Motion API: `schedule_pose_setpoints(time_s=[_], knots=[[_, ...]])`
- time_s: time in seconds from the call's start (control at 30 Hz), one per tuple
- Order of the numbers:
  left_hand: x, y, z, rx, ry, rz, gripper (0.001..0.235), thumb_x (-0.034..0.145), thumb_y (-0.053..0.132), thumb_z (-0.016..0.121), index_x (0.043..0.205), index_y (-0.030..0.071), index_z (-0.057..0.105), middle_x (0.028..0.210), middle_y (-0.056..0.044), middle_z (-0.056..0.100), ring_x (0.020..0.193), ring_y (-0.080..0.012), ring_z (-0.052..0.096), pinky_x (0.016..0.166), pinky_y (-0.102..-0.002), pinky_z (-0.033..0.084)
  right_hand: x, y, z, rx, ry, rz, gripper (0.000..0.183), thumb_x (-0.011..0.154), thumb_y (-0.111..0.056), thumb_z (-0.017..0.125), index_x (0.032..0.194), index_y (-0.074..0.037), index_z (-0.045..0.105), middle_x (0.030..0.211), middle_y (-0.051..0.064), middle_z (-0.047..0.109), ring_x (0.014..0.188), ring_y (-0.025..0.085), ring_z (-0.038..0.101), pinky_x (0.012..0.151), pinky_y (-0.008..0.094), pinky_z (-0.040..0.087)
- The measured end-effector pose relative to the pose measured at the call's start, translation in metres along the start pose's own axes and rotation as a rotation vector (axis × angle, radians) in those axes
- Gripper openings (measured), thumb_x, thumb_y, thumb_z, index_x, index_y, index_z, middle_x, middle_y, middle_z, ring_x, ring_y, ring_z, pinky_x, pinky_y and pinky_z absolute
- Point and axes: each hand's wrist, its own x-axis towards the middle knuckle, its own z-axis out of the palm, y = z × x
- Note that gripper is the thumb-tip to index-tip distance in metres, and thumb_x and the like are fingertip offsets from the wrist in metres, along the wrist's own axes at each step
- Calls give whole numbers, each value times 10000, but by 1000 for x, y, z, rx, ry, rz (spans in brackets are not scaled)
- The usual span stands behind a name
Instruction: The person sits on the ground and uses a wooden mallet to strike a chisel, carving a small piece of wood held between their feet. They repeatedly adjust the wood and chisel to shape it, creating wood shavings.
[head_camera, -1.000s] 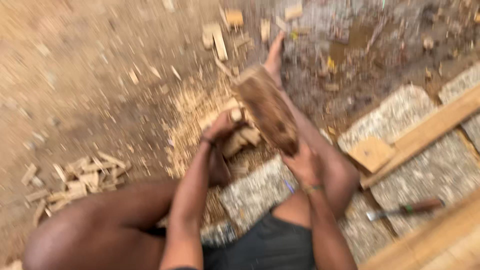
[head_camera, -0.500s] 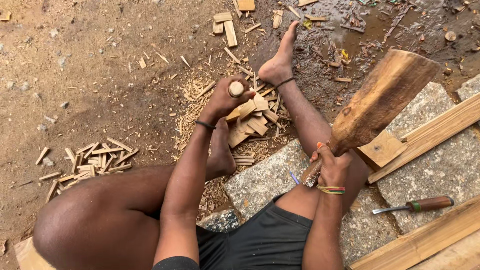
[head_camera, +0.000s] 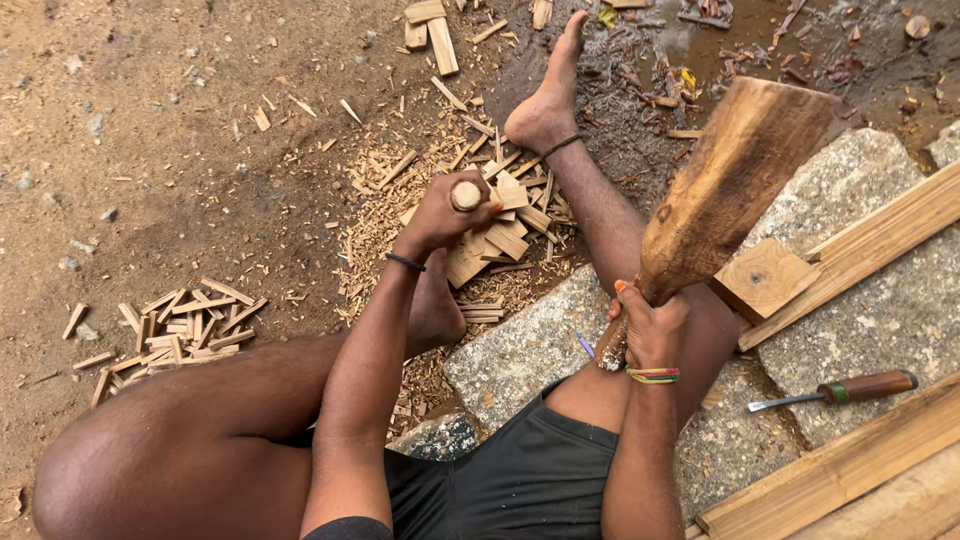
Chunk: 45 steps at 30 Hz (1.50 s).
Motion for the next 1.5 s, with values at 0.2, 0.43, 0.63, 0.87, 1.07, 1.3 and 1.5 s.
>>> schedule_pose_setpoints(time_s=[0.2, 0.43, 0.63, 0.87, 1.07, 1.3, 1.5], knots=[[-1, 7, -8, 141, 11, -1, 214, 863, 218, 841, 817, 116, 658, 789, 8, 711, 754, -110, 685, 714, -306, 556, 0, 7, 2, -22, -21, -4, 78, 901, 50, 694, 936, 82, 632, 765, 98, 655, 559, 147, 614, 502, 289, 521], [-2, 2, -7, 163, -38, 9, 244, 864, 236, 835, 770, 115, 646, 742, -4, 697, 701, -120, 673, 690, -307, 540, -2, 6, 5, -43, -41, -4, 38, 908, 55, 677, 930, 76, 653, 767, 96, 661, 567, 144, 618, 518, 283, 527], [-4, -10, -13, 105, -28, 89, 202, 856, 170, 819, 781, 112, 641, 768, 6, 685, 739, -113, 664, 765, -303, 547, -5, 5, 8, -130, -63, -19, 64, 895, 50, 701, 918, 69, 645, 748, 85, 662, 564, 137, 621, 507, 286, 528], [0, -2, -10, 46, -45, 5, 219, 849, 177, 826, 771, 112, 632, 737, 14, 676, 694, -92, 641, 683, -283, 528, -6, 3, 14, -205, -71, 12, 104, 891, -4, 727, 922, 33, 635, 739, 92, 688, 558, 126, 640, 495, 294, 558], [2, -3, -11, 10, -99, -54, 237, 856, 183, 838, 788, 104, 625, 752, 24, 676, 711, -89, 642, 665, -273, 536, -9, -3, 16, -436, -65, 30, 77, 913, -18, 736, 892, 37, 685, 719, 117, 706, 561, 132, 666, 509, 302, 561], [-1, -15, -17, 2, -31, -12, 191, 884, 152, 813, 834, 105, 634, 816, 16, 670, 766, -102, 645, 722, -288, 550, -11, -10, 26, -485, -38, -14, 125, 850, -57, 750, 899, 19, 664, 726, 82, 725, 556, 124, 674, 500, 294, 559], [8, 1, -10, 58, -31, -158, 214, 862, 188, 819, 816, 100, 630, 784, 19, 681, 744, -108, 643, 694, -290, 542, -13, -20, 21, -628, -6, -180, 176, 870, -159, 817, 837, -42, 689, 714, 61, 723, 589, 145, 690, 564, 303, 563]])
